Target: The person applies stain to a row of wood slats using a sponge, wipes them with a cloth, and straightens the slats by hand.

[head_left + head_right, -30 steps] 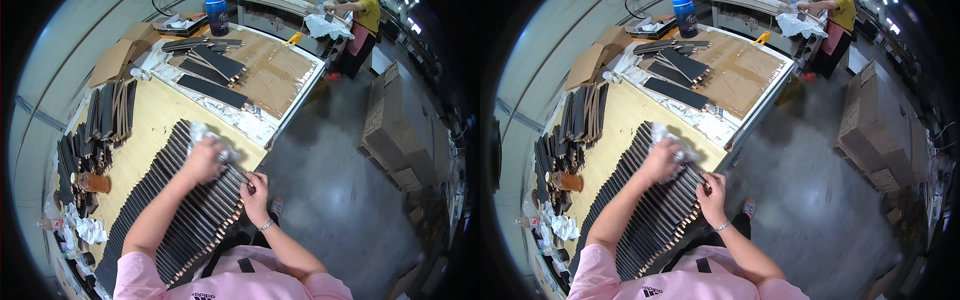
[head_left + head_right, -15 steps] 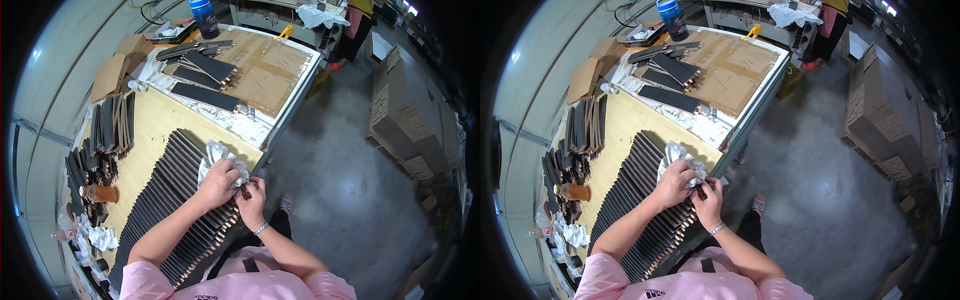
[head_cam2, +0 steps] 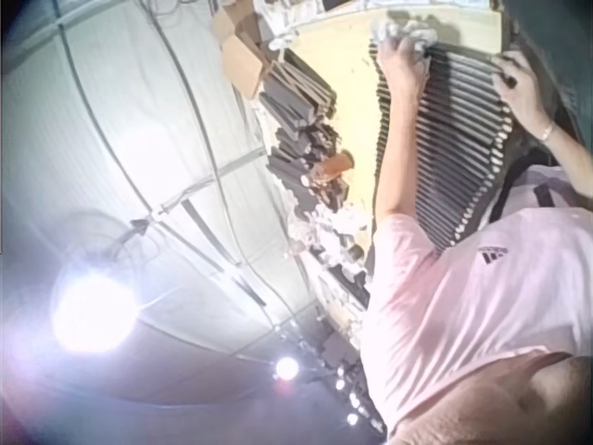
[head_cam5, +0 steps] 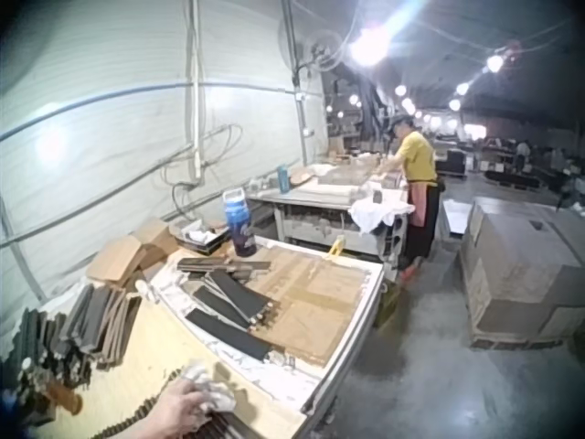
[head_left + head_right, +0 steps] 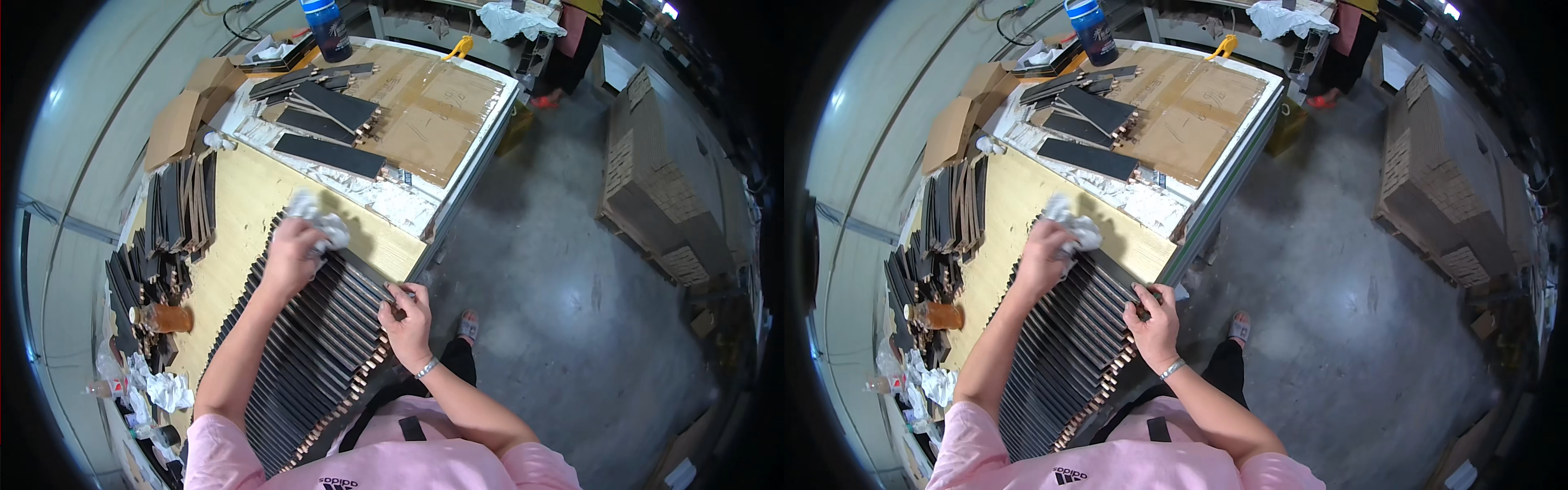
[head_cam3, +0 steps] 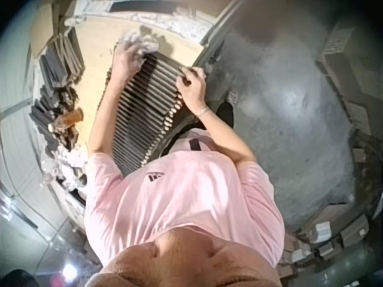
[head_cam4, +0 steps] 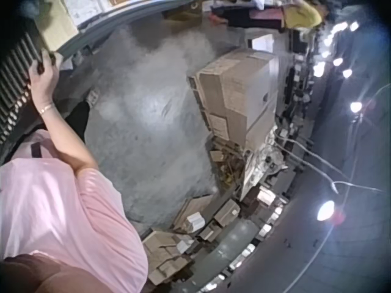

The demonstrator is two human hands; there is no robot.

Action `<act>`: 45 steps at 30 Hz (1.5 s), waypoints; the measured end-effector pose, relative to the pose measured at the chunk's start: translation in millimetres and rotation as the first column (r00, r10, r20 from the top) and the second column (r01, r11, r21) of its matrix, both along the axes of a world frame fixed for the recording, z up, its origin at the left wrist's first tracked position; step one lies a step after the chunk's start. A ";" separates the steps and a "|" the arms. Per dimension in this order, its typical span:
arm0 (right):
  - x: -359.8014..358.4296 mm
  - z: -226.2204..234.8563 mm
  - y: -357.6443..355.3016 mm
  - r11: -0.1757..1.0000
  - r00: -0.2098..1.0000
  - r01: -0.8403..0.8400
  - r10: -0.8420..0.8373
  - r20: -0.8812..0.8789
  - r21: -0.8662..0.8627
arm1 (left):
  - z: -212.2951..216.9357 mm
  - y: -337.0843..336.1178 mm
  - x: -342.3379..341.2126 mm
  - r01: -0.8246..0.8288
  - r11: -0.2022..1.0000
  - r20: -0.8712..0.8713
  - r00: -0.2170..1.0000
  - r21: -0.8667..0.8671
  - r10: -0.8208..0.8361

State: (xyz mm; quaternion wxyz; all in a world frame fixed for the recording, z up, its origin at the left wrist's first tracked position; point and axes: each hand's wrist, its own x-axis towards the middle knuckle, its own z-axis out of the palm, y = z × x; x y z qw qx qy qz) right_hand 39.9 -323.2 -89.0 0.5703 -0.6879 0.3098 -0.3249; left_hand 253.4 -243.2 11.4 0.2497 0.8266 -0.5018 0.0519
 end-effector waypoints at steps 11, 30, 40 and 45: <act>65.1 32.0 -102.9 0.796 0.877 -0.465 0.475 -0.074 -0.387 | 0.4 71.1 -51.1 0.022 0.950 -0.184 0.982 0.311 0.037; 237.1 13.3 -60.6 0.318 0.416 -0.902 0.819 -0.395 -0.291 | 8.1 -72.9 -156.4 -0.549 0.826 -0.190 0.804 0.127 0.563; 230.4 21.6 -59.0 0.278 0.415 -0.898 0.794 -0.444 -0.341 | 2.4 -83.4 -168.8 -0.619 0.784 -0.101 0.778 0.046 0.620; 233.7 19.3 -58.5 0.277 0.411 -0.900 0.796 -0.444 -0.336 | 5.3 -95.4 -168.2 -0.651 0.742 -0.124 0.732 0.159 0.669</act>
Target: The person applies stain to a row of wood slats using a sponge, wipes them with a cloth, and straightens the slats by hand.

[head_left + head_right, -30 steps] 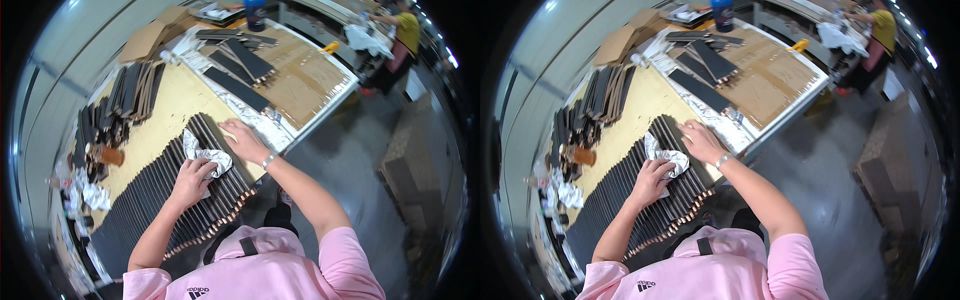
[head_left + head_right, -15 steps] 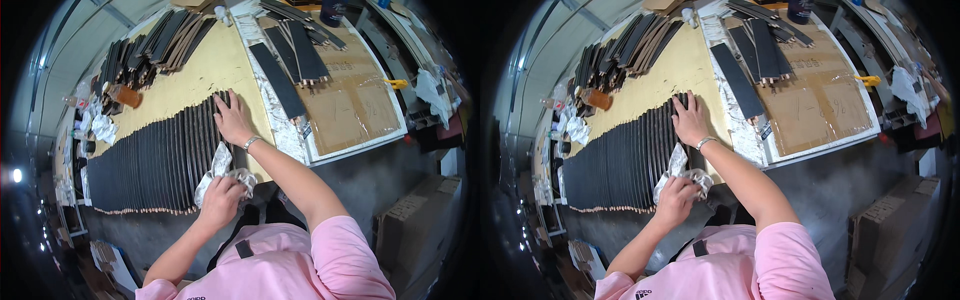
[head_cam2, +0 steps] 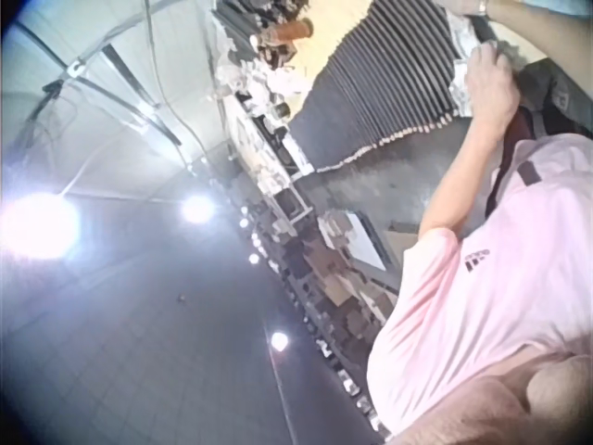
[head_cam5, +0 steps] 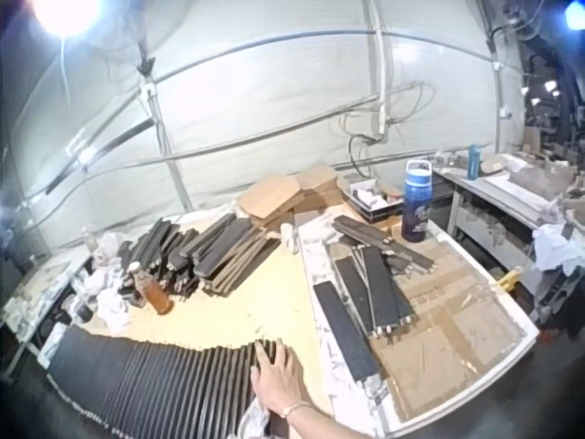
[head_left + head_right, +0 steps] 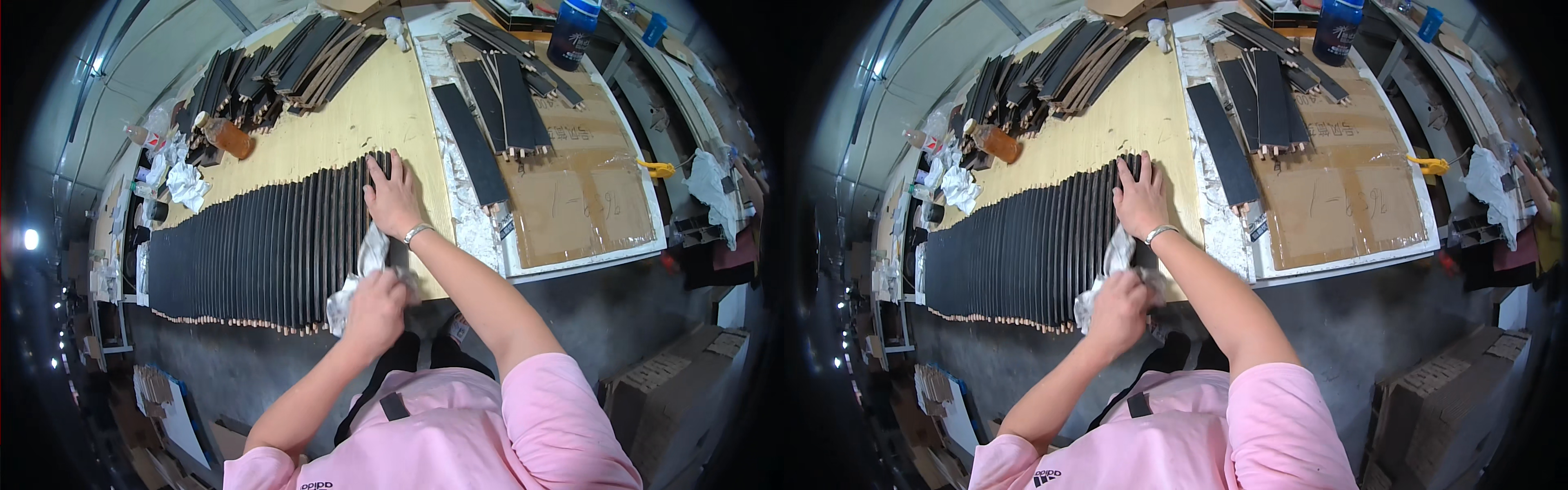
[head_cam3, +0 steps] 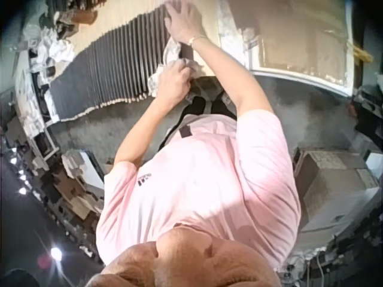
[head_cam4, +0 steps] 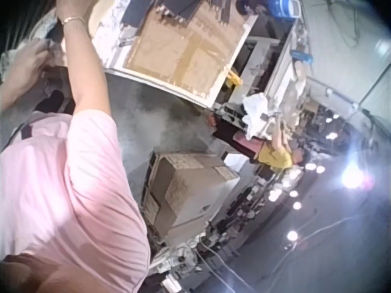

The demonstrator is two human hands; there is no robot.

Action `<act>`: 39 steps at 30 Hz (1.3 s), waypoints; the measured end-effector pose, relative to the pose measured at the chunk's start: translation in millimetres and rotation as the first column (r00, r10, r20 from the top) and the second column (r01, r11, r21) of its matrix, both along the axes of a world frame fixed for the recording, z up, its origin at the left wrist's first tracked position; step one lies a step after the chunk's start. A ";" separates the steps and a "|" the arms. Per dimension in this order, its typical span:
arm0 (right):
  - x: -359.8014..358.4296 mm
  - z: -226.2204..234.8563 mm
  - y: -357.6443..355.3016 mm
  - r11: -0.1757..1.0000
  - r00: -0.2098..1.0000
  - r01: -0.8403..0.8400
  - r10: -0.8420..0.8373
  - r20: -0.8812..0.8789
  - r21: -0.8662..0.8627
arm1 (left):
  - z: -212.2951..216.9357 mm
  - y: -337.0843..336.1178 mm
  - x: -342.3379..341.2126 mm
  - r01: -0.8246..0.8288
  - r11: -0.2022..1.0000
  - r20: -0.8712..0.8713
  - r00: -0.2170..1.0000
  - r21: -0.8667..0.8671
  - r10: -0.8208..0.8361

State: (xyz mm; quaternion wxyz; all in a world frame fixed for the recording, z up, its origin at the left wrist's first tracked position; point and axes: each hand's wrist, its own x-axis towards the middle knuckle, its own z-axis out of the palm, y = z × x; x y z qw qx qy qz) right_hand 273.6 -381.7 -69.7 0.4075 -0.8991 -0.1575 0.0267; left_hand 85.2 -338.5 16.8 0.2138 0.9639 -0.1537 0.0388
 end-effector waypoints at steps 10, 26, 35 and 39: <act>-3.0 9.4 2.5 0.995 0.995 0.006 0.004 0.099 -0.102 | 73.9 141.3 -22.4 -0.484 0.626 -0.201 0.860 -0.612 0.469; 2.8 10.5 8.0 0.989 1.000 -0.011 0.009 0.017 0.146 | 40.3 202.6 59.9 -0.448 0.867 0.252 0.832 -0.218 0.494; -25.6 -4.5 -46.4 0.956 0.997 0.073 -0.064 -0.042 0.285 | 17.0 196.0 64.4 -0.312 0.943 0.205 0.922 -0.113 0.330; -106.1 27.8 -54.9 0.967 0.989 -0.117 0.133 -0.057 0.225 | 36.6 235.4 33.1 -0.244 0.969 0.316 0.918 -0.032 0.241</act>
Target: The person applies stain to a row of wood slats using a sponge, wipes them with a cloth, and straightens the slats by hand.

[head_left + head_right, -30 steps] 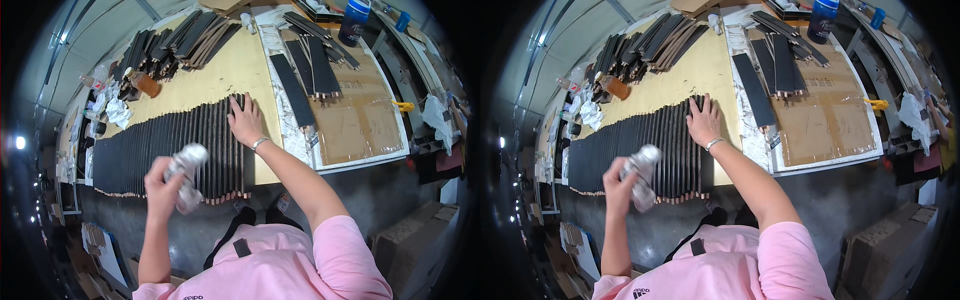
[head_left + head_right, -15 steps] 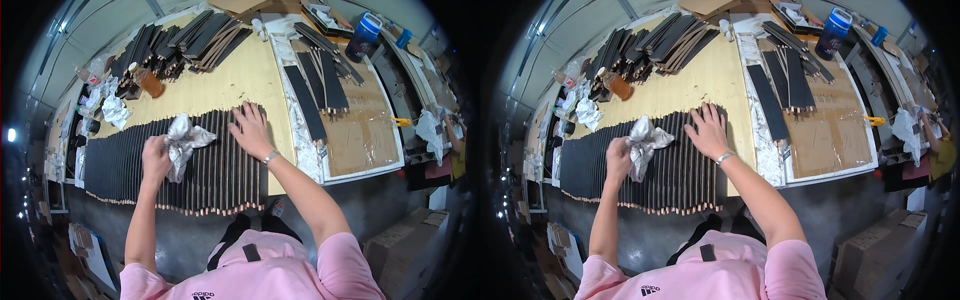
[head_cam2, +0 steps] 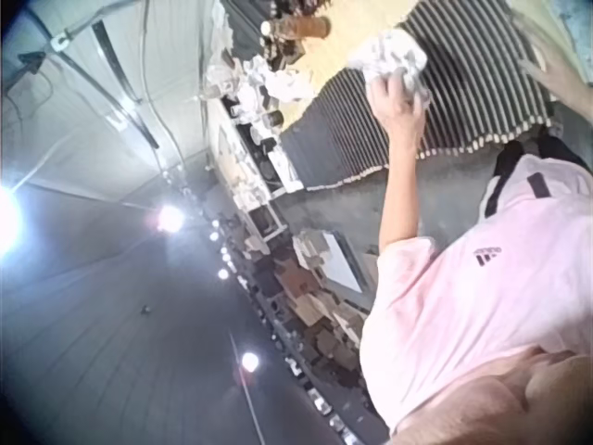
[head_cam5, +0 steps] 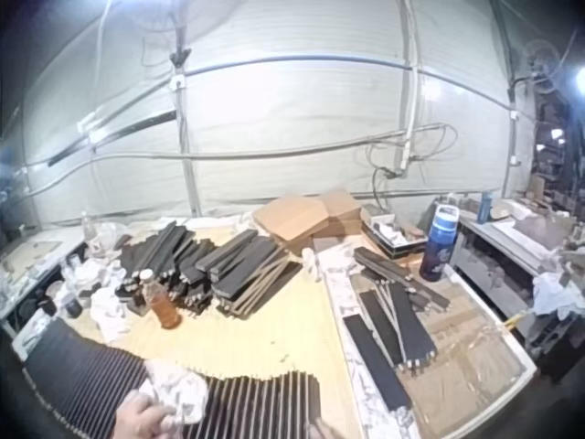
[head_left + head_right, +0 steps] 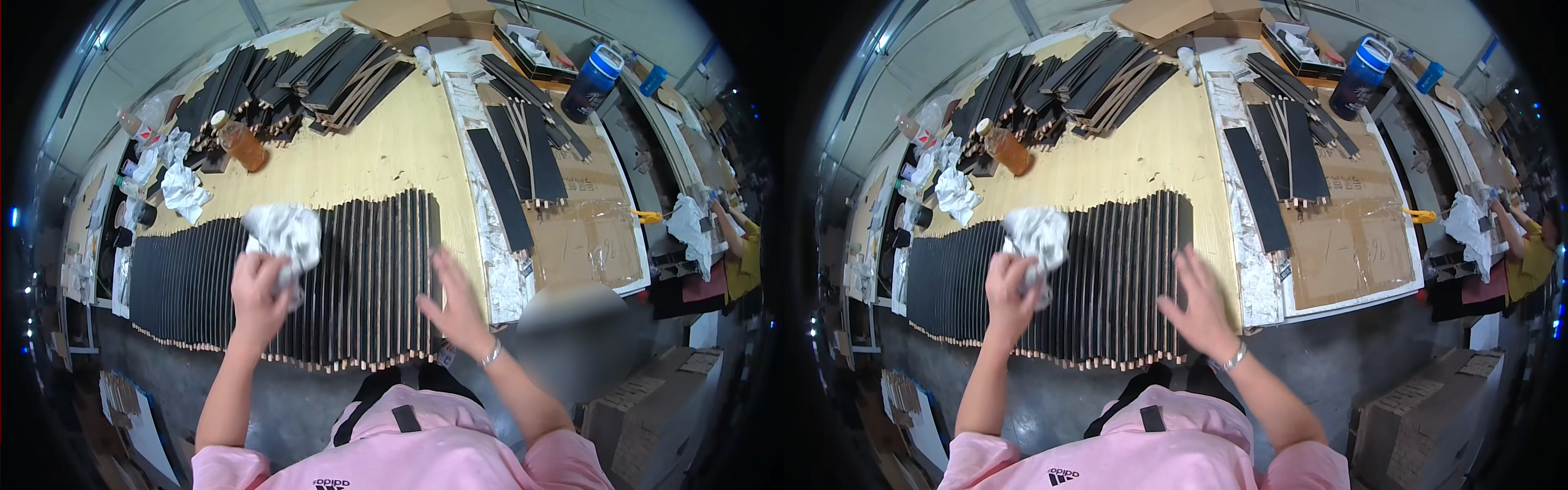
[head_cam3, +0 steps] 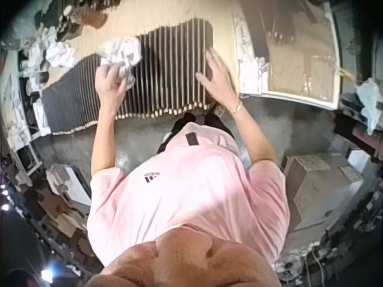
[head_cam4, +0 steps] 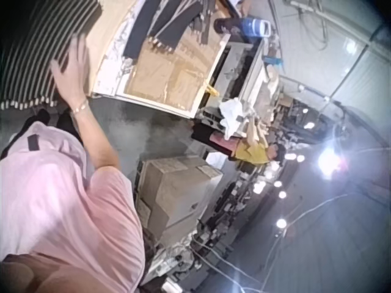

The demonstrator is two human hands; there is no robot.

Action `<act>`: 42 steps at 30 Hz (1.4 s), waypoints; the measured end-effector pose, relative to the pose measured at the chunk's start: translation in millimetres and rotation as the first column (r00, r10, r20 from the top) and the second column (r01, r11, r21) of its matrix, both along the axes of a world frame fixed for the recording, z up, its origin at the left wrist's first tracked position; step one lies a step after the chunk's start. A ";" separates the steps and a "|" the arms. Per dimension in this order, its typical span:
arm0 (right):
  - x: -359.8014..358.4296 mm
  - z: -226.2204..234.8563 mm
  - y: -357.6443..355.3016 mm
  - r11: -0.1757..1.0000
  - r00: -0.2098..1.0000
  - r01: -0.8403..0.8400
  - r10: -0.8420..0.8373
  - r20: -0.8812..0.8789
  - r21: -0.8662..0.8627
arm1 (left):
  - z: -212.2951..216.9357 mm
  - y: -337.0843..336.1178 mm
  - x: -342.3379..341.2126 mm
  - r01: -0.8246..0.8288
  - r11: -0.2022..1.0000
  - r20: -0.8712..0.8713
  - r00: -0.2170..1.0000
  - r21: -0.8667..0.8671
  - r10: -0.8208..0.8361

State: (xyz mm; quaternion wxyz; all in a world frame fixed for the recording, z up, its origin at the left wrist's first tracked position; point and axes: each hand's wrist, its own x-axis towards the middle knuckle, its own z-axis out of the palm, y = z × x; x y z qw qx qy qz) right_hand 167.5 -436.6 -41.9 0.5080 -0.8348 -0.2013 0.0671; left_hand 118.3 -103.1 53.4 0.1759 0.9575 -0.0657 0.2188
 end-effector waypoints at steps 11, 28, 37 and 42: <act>-24.2 19.6 -20.2 0.802 0.831 0.352 -0.031 -0.556 0.482 | -8.7 20.6 -15.8 -0.151 0.853 -0.019 0.986 -0.499 0.163; -147.5 17.1 134.9 0.963 0.972 -0.156 0.189 0.138 -0.219 | -20.2 30.0 1.0 0.763 0.646 -0.406 0.585 -0.018 -0.702; -177.1 5.5 168.8 0.936 0.945 0.190 -0.092 0.315 -0.296 | -28.5 29.6 71.6 0.856 0.516 -0.299 0.492 -0.002 -0.818; -181.6 -1.0 179.2 0.928 0.923 0.280 -0.190 0.335 -0.245 | -10.7 30.1 112.3 0.659 0.686 -0.517 0.489 -0.310 -0.703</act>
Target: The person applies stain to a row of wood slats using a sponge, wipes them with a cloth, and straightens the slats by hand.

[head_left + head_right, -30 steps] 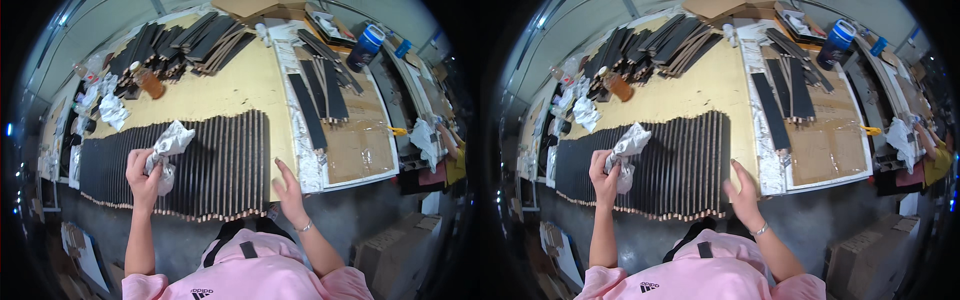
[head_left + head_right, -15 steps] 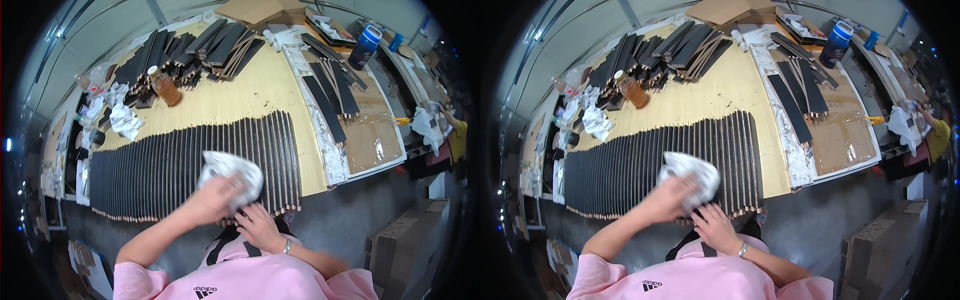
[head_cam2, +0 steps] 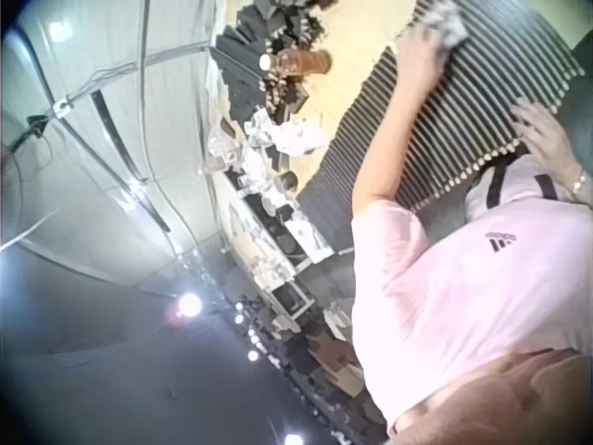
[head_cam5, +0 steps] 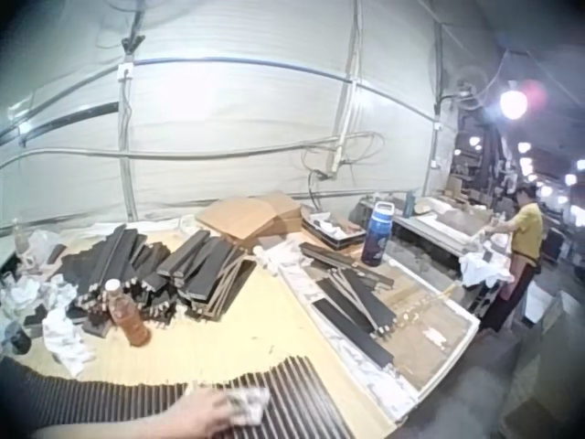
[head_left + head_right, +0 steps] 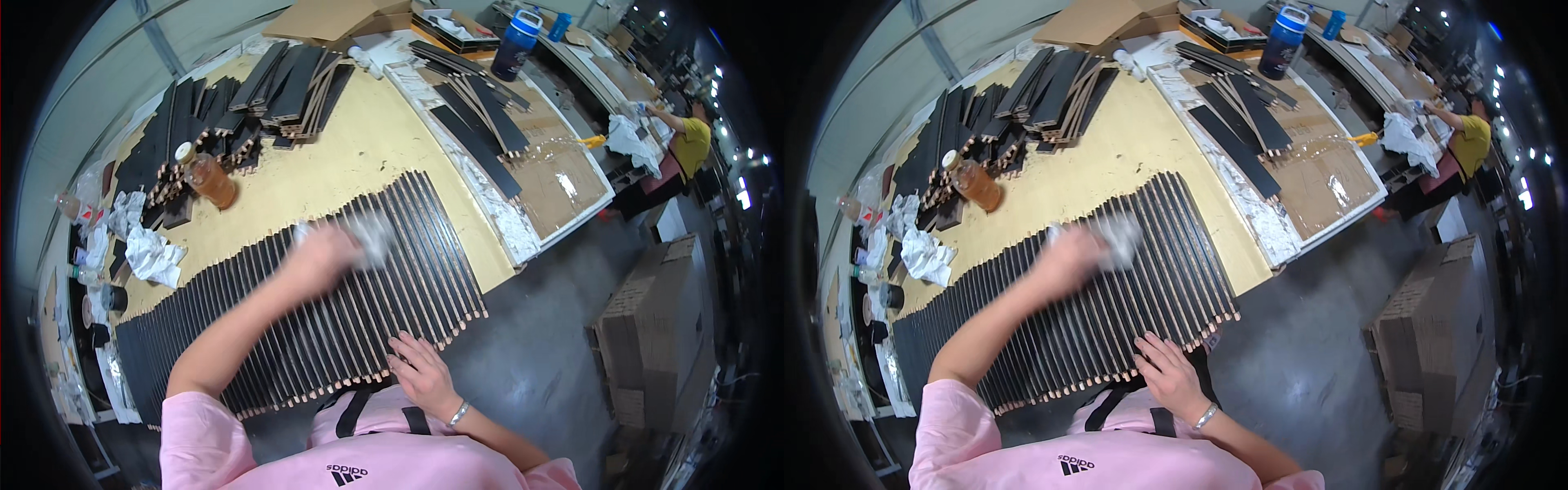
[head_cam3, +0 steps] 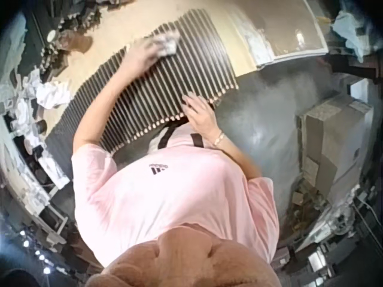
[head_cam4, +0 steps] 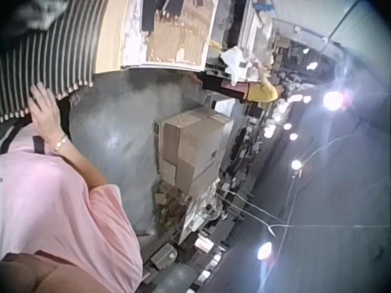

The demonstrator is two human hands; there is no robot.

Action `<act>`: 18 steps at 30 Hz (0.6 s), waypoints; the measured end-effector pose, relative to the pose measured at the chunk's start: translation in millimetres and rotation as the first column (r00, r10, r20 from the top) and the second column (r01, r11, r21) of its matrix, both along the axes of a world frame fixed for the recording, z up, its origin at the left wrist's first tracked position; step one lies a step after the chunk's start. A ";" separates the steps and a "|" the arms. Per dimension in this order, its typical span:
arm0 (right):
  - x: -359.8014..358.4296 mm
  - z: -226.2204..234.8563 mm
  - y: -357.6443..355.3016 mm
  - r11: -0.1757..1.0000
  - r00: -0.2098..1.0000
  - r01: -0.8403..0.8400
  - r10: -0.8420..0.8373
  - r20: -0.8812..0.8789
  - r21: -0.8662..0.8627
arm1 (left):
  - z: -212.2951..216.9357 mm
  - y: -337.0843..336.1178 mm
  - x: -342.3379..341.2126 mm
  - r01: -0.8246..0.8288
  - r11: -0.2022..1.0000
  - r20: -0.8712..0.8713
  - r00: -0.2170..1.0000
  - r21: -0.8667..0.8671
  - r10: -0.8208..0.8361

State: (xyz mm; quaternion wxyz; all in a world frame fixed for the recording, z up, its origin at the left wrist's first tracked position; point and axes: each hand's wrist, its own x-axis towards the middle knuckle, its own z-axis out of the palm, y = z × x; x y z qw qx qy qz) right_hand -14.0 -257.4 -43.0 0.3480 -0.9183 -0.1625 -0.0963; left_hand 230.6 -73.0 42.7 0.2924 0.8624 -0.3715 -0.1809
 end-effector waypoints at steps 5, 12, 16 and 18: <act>0.9 5.2 6.5 0.997 0.998 0.055 -0.056 0.025 0.051 | -21.2 10.4 43.5 -0.144 0.960 0.580 0.772 -0.239 0.260; -33.6 7.3 11.1 0.802 0.880 0.472 -0.403 -0.252 0.366 | -65.3 3.9 91.1 -0.446 0.837 -0.386 0.866 -0.315 0.317; -24.4 -12.0 8.2 0.656 0.823 0.556 -0.346 -0.451 0.511 | -123.7 23.5 143.8 -0.424 0.868 -0.538 0.810 -0.258 0.235; -21.1 -16.2 7.2 0.653 0.820 0.559 -0.345 -0.457 0.510 | -138.2 30.5 154.8 -0.434 0.871 -0.535 0.804 -0.229 0.260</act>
